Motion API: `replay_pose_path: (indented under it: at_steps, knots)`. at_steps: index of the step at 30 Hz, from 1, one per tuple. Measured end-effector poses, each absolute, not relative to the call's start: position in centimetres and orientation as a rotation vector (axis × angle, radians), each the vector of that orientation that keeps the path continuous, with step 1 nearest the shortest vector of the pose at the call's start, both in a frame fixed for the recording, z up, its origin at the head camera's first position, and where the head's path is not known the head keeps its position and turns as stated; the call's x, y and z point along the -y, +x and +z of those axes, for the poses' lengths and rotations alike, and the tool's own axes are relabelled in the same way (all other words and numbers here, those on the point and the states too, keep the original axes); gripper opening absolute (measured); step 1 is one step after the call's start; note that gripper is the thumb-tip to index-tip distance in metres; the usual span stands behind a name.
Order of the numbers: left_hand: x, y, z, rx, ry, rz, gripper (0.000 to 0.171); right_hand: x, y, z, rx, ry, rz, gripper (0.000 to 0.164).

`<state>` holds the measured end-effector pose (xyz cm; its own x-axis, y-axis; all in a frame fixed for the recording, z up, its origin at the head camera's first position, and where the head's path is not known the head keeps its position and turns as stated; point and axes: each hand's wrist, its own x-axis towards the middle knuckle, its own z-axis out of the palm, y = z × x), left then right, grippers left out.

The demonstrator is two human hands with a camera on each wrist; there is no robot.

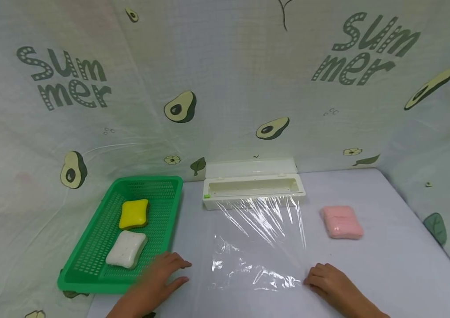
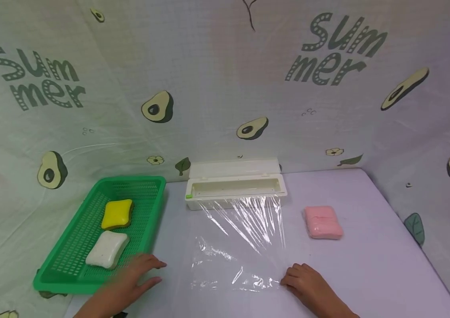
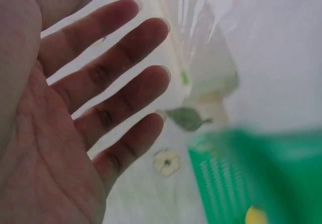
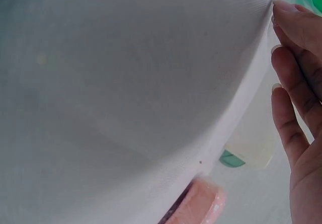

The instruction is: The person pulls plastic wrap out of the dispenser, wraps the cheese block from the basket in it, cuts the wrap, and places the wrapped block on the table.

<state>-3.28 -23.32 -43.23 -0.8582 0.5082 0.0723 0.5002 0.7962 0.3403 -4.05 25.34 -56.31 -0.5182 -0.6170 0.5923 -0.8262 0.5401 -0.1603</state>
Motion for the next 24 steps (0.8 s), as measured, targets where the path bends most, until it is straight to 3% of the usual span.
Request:
replay_pose_path:
  at_steps: [5, 18, 22, 24]
  knots:
    - [26.2, -4.8, -41.4, -3.097, 0.661, 0.404, 0.028, -25.5, -4.2, -56.2, 2.297, 1.198, 0.593, 0.004]
    - [34.0, -10.2, -41.4, -2.96, 0.318, 0.318, 0.052, -25.4, -4.3, -56.1, 2.284, 1.241, 0.645, 0.019]
    - [35.2, -11.4, -41.5, -2.86, 0.168, 0.277, 0.061, -25.3, -4.4, -56.2, 2.285, 1.254, 0.65, 0.008]
    - [35.6, -11.9, -41.6, -2.803, 0.095, 0.277, 0.064, -25.2, -4.4, -56.2, 2.29, 1.257, 0.651, 0.01]
